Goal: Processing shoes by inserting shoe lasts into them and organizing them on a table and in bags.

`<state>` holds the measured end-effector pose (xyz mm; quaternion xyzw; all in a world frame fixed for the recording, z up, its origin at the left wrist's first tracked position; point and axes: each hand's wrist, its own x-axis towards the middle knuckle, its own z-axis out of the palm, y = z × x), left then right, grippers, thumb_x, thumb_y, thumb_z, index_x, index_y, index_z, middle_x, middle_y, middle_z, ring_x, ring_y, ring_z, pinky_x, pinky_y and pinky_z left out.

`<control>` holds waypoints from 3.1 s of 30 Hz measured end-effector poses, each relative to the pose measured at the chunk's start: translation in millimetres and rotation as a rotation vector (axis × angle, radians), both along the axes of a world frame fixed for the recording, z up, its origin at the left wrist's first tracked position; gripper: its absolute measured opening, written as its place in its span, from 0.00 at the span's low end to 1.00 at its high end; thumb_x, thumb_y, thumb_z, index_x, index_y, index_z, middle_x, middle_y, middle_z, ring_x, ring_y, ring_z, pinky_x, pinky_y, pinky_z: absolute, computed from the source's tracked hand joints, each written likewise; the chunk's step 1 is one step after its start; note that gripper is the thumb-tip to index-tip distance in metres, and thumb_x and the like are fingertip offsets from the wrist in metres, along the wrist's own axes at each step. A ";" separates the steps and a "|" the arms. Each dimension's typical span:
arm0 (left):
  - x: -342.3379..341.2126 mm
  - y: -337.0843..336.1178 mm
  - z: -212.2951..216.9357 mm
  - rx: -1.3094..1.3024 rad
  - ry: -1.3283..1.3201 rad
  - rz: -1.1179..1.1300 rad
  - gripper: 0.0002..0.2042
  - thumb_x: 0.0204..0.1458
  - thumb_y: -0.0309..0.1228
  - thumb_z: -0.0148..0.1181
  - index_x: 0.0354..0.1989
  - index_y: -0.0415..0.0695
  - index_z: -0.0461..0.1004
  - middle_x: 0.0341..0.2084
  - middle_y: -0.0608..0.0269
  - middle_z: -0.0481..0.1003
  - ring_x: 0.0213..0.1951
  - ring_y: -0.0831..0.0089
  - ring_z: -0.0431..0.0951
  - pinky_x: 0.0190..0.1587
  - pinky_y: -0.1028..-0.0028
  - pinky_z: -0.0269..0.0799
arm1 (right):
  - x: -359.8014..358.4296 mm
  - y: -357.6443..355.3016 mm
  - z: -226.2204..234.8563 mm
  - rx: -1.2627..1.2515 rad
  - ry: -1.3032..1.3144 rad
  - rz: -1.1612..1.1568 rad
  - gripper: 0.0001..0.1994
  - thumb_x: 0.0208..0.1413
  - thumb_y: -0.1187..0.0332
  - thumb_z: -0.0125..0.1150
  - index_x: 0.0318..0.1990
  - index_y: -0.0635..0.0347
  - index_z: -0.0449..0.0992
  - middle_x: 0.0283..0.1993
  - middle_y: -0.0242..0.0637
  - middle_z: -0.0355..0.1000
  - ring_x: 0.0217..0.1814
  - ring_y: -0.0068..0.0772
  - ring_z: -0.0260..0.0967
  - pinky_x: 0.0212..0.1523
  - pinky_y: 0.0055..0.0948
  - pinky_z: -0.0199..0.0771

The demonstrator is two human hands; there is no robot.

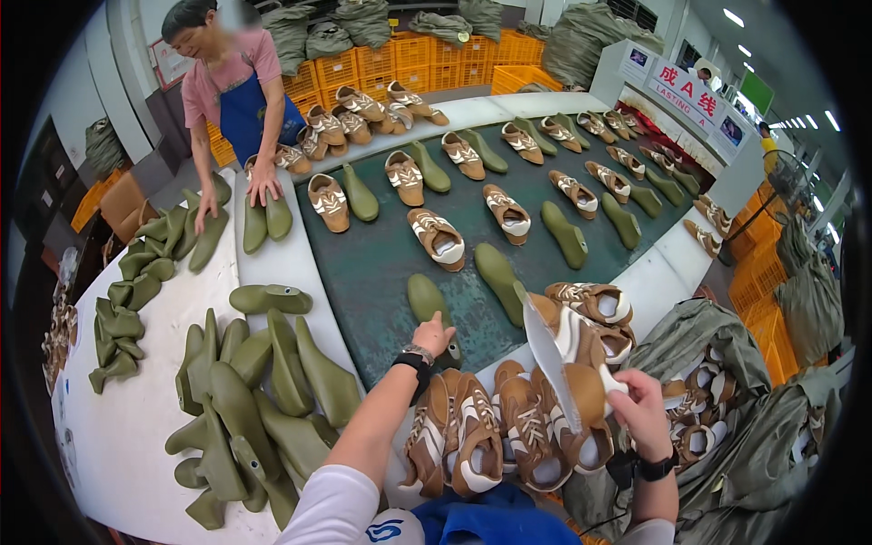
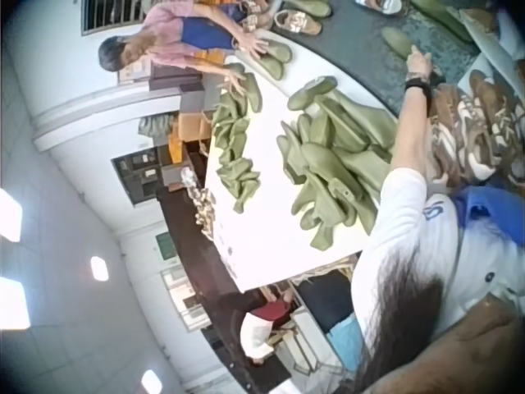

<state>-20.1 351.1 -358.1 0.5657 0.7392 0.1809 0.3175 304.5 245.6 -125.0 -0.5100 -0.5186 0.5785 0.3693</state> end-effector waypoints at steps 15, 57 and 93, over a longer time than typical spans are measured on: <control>-3.9 -253.4 93.2 0.151 -0.058 -0.226 0.31 0.49 0.45 0.56 0.59 0.44 0.56 0.27 0.47 0.73 0.28 0.49 0.75 0.31 0.60 0.71 | -328.5 166.2 -166.7 0.602 -0.808 0.705 0.18 0.45 0.66 0.60 0.46 0.56 0.73 0.46 0.49 0.70 0.47 0.48 0.69 0.49 0.38 0.69; 37.7 -274.0 228.3 0.741 -0.253 0.146 0.20 0.50 0.21 0.53 0.54 0.36 0.64 0.49 0.52 0.68 0.48 0.69 0.72 0.45 0.75 0.69 | -81.4 -62.1 -75.1 -0.335 0.812 0.260 0.20 0.60 0.64 0.48 0.58 0.58 0.59 0.49 0.33 0.68 0.47 0.23 0.69 0.46 0.27 0.73; 57.6 -222.3 170.0 0.066 -1.767 0.171 0.22 0.59 0.43 0.45 0.57 0.42 0.60 0.50 0.58 0.69 0.50 0.69 0.71 0.51 0.69 0.69 | -108.2 -63.3 -16.5 0.991 0.090 0.156 0.09 0.39 0.81 0.56 0.33 0.65 0.74 0.42 0.44 0.74 0.42 0.40 0.74 0.45 0.30 0.73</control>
